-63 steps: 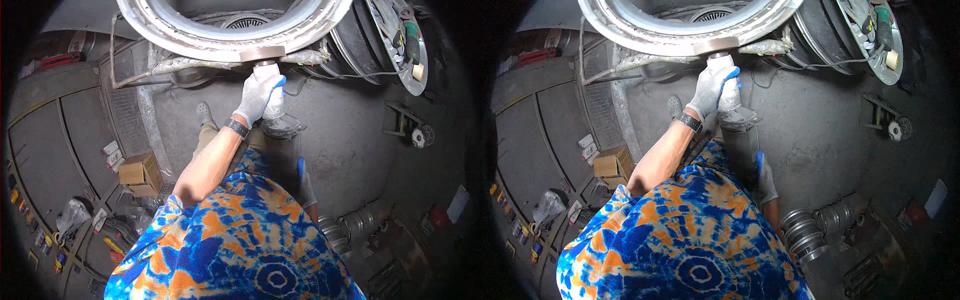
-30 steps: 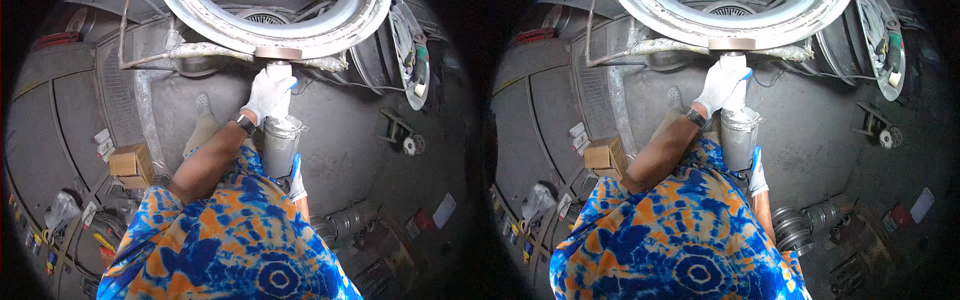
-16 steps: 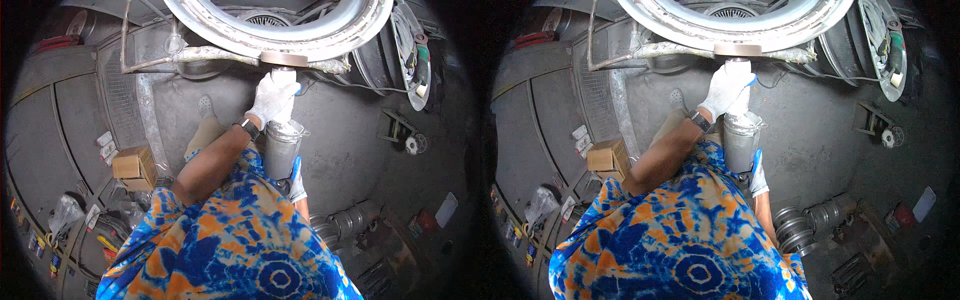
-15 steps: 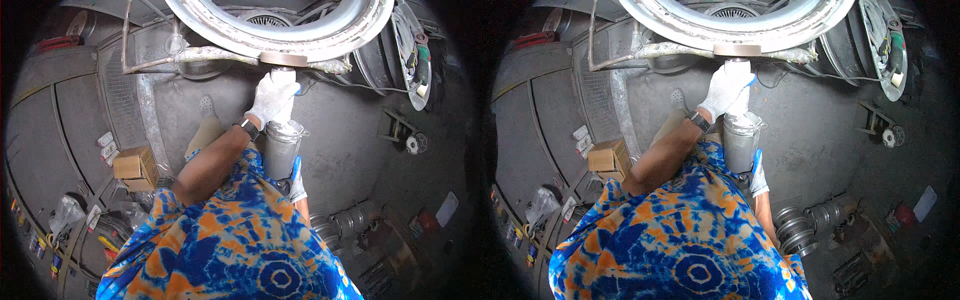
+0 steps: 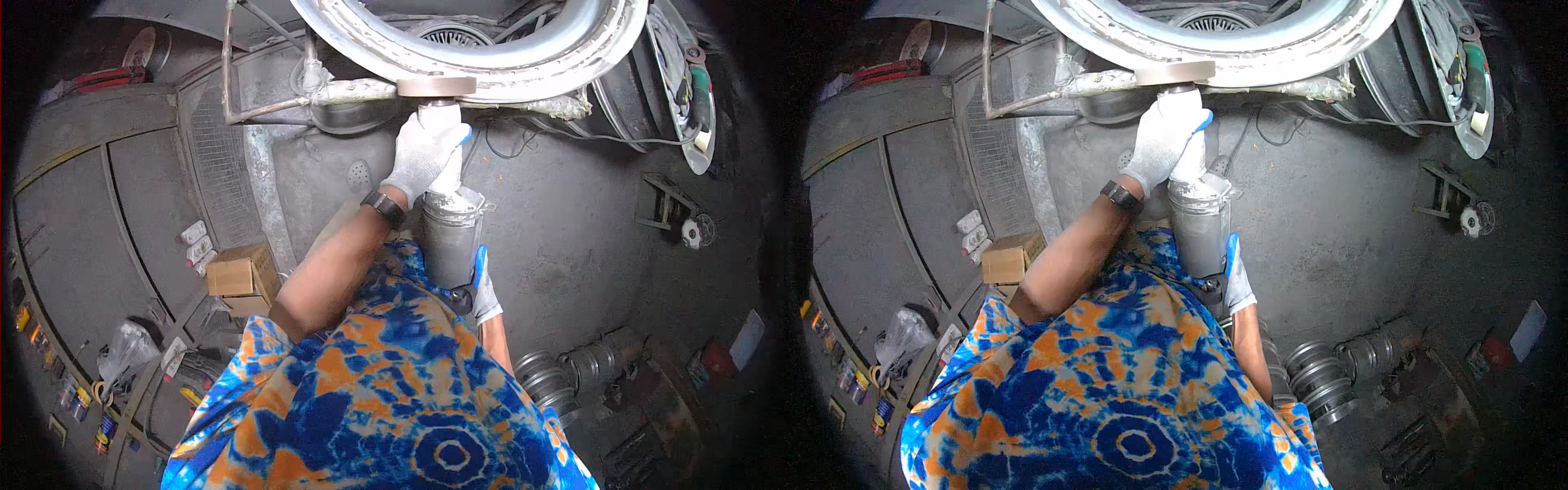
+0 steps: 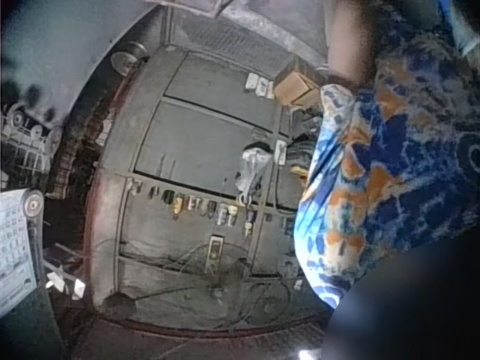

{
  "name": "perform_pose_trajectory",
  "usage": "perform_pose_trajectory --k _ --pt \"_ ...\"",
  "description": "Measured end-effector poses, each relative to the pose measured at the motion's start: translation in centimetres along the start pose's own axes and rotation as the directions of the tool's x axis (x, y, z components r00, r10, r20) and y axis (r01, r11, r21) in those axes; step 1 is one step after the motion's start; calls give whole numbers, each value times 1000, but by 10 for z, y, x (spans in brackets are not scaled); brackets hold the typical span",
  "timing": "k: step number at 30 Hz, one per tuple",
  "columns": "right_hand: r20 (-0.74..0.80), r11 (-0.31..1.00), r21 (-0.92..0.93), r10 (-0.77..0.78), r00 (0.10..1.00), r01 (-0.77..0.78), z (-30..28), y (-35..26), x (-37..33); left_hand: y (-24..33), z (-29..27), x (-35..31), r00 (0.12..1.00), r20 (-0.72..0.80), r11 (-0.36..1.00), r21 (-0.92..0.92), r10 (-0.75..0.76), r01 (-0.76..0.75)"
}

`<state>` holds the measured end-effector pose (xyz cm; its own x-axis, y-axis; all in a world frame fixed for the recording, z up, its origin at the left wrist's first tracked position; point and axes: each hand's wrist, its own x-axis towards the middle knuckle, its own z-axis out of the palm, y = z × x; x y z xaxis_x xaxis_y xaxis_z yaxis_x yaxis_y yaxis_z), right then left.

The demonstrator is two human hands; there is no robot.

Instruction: Grinding the edge of a metal rim using a power angle grinder.

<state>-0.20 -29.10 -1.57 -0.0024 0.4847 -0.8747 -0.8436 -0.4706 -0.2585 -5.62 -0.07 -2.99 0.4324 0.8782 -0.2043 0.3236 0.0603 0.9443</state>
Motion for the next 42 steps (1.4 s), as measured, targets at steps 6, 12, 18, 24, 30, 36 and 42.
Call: perform_pose_trajectory --k 6,12,18,24,30,36,42 --pt "-55 1000 -12 -22 998 21 -42 -17 -15 18 46 -3 994 47 992 75 100 -103" --pt "-132 996 -73 -63 989 54 -82 -57 -39 31 102 1 961 33 962 2 274 -275" --pt "-210 995 -60 -86 974 75 -102 -75 -46 44 130 7 987 76 931 -327 -144 161" --pt "-243 998 -49 -61 968 50 -117 -53 -34 44 105 1 987 54 945 -286 -152 161" --pt "-147 996 -89 -18 989 5 -99 -16 -14 33 61 -6 979 73 917 -342 -192 206" --pt "-74 995 -86 -47 996 41 -48 4 -1 18 22 -4 990 45 965 -218 -136 143" --pt "-65 999 -16 -50 997 49 -27 3 5 14 3 -3 995 30 995 -43 95 -93"
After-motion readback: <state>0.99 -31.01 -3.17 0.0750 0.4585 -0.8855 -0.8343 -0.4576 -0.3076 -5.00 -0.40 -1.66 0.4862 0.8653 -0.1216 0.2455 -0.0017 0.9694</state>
